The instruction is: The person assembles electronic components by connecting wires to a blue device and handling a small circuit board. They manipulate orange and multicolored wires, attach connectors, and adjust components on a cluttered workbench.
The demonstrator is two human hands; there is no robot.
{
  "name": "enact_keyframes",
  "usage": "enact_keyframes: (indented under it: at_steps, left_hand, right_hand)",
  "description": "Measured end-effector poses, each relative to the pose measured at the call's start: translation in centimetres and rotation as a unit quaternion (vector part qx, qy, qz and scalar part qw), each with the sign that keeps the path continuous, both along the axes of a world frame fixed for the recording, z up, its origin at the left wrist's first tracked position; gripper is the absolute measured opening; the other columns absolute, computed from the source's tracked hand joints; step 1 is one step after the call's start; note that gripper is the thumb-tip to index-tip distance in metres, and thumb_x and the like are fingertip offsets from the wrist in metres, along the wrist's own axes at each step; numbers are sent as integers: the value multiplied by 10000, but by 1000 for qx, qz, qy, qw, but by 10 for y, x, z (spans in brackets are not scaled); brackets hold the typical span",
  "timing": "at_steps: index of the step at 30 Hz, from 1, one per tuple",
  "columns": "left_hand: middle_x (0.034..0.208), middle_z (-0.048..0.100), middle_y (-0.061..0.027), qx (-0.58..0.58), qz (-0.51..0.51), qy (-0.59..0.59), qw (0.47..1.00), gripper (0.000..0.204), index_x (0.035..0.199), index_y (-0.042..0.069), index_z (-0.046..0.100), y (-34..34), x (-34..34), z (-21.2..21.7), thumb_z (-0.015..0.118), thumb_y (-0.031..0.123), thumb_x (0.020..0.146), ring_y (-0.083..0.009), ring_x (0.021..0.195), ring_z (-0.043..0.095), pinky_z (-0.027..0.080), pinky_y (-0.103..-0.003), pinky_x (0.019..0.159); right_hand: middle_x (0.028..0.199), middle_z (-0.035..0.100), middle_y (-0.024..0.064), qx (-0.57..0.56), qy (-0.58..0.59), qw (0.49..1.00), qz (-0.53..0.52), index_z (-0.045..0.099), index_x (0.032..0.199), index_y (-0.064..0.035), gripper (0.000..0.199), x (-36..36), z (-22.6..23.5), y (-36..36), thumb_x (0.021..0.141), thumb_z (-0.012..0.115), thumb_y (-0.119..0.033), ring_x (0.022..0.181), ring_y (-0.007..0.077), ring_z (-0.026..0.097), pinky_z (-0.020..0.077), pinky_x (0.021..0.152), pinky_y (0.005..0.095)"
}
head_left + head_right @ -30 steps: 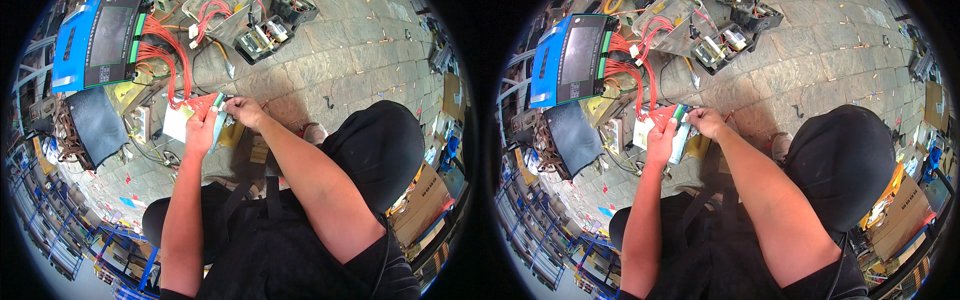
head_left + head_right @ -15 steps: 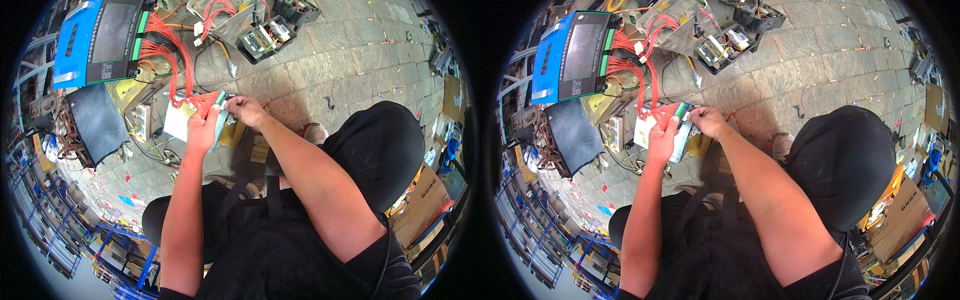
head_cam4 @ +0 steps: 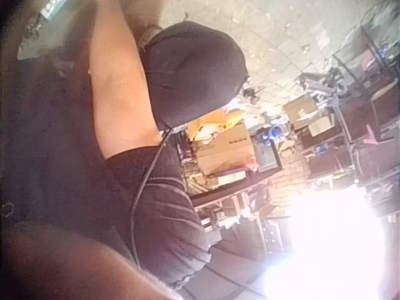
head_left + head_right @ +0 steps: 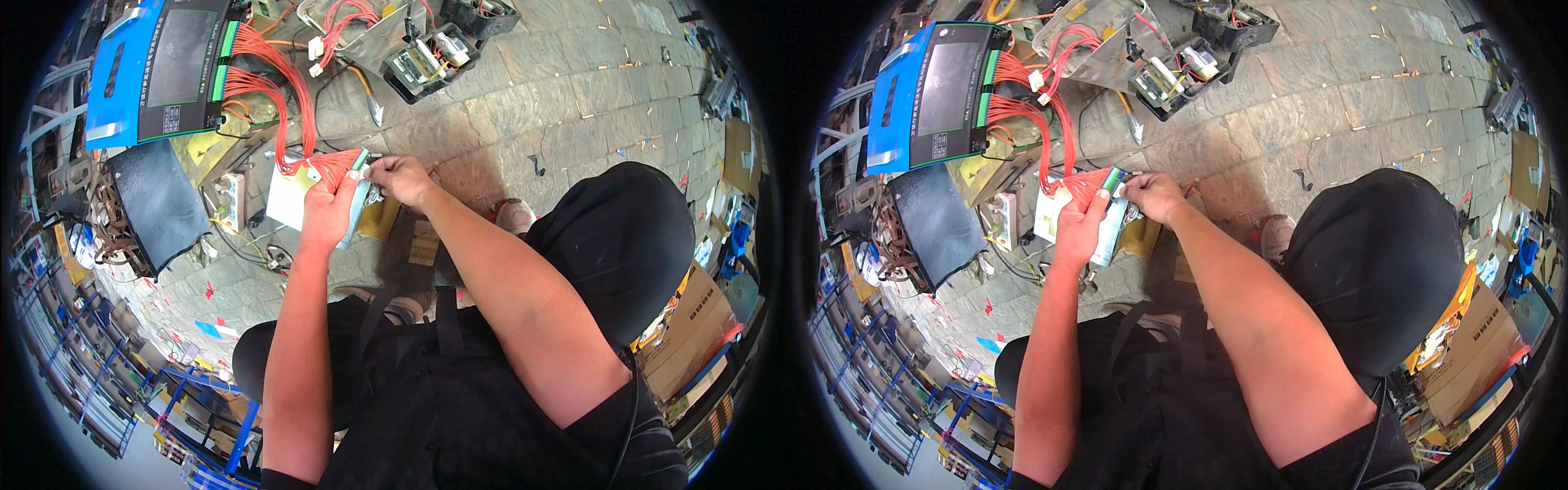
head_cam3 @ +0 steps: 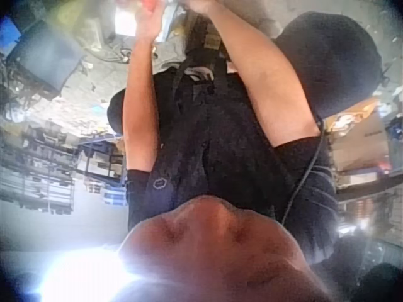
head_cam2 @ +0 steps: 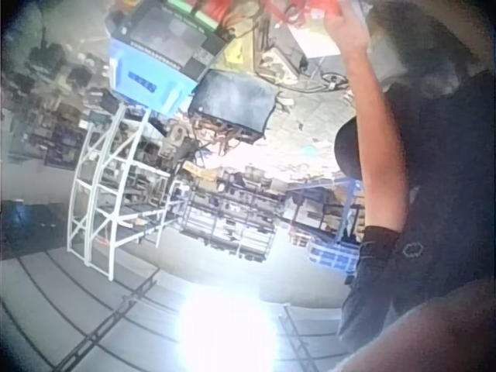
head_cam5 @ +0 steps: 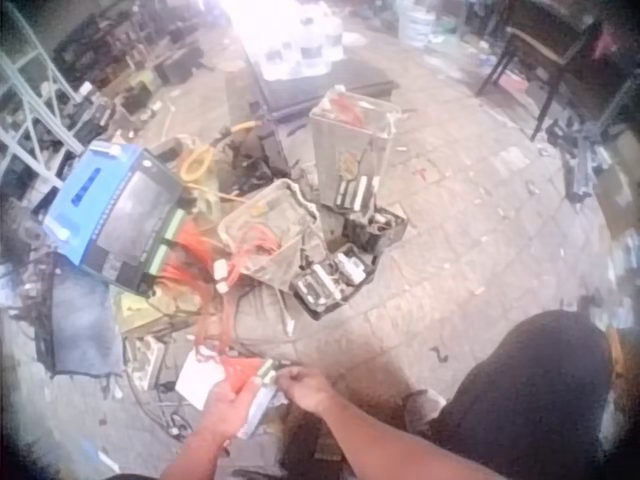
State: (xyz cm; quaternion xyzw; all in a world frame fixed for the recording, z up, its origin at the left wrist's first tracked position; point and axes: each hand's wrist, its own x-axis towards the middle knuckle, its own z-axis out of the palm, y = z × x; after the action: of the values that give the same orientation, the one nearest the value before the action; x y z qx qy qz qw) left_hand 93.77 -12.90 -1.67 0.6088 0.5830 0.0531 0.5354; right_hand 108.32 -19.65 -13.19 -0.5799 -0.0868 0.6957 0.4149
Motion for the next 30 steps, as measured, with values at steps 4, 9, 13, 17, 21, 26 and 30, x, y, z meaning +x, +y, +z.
enact_keyframes:
  at_steps: [4,9,13,17,21,26,30]
  left_hand:
    - [926,741,-79,-15,0,5,1000,321,1166,8,732,6,2,1,650,295,1047,-161,825,631,521,-349,823]
    - [915,737,-69,-26,-35,33,999,336,1177,13,733,13,8,12,642,310,1049,-153,818,624,519,-345,812]
    - [918,728,-43,-24,-35,20,999,340,1198,17,731,12,11,17,641,309,1050,-129,826,609,514,-335,805]
    - [911,715,-22,-18,-51,23,998,340,1211,18,730,15,9,16,657,304,1043,-102,823,590,506,-315,789]
    - [880,701,-19,-14,-45,-9,999,325,1193,18,736,21,15,9,664,291,1033,-89,813,581,499,-301,768]
    - [886,703,-24,-29,-108,3,994,301,1185,19,738,38,24,0,658,255,1017,-89,821,581,496,-303,766]
    - [894,709,-43,-8,-141,-28,990,320,1173,8,737,43,32,-8,657,268,1004,-119,816,594,504,-331,778]
  right_hand:
    - [798,711,3,-12,7,1000,0,783,921,-15,133,0,-2,1,909,792,-148,696,94,603,505,658,290]
    - [794,705,6,-19,35,999,-15,775,906,-19,116,0,3,3,907,790,-134,689,94,598,503,648,286]
    - [799,707,10,-14,29,999,-26,770,905,-17,114,-3,-1,4,910,786,-130,686,95,597,507,653,290]
    - [809,711,9,-4,22,1000,-19,768,906,-11,122,-3,-3,4,918,778,-132,687,96,596,507,654,294]
    - [826,714,10,-12,18,998,-52,766,914,-8,121,-3,0,3,944,750,-124,705,99,601,506,666,290]
    - [872,727,10,-25,47,994,-97,759,945,-5,101,0,13,4,971,725,-96,744,100,612,510,697,290]
    - [897,734,23,-39,55,989,-133,752,950,-9,93,-2,7,-1,975,724,-95,774,105,623,518,737,290]
